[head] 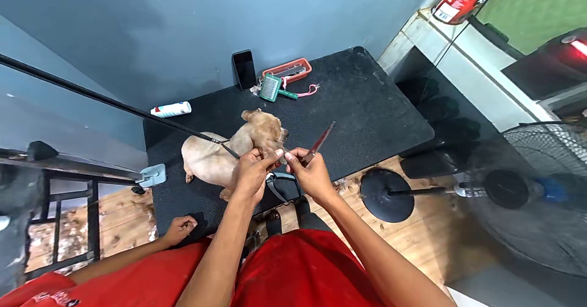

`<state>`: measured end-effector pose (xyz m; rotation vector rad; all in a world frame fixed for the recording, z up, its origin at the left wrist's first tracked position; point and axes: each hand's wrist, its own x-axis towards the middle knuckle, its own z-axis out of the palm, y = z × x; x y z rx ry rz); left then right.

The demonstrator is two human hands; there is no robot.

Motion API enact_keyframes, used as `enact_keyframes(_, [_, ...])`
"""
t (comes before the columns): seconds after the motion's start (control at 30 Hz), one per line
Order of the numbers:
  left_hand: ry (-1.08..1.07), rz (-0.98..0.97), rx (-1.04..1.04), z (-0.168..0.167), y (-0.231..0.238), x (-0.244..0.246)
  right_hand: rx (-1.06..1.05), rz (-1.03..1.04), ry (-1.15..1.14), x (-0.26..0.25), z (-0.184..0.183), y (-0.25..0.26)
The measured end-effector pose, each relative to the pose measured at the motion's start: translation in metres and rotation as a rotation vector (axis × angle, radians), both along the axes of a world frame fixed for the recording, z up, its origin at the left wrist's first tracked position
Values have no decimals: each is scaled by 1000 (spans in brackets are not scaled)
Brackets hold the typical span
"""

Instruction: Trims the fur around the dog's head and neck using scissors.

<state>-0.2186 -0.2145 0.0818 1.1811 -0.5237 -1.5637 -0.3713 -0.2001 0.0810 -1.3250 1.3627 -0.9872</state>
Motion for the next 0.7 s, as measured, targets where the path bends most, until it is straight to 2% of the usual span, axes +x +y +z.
enact_keyframes(0.2, [-46,-8,2,2,-1,-7,26,-22,-34,-6,2,0])
enact_keyframes(0.33, [-72,-16,18,3,-2,-9,167,-43,-155,-16,6,7])
enact_keyframes(0.47, [-63,-17,34,4,-5,-10,315,210,-212,-38,0,30])
enact_keyframes(0.57, [-24,-7,55,4,-6,-12,317,380,-162,-50,-4,55])
enact_keyframes(0.7, [-23,-4,69,2,-6,-14,361,407,-6,-54,-3,77])
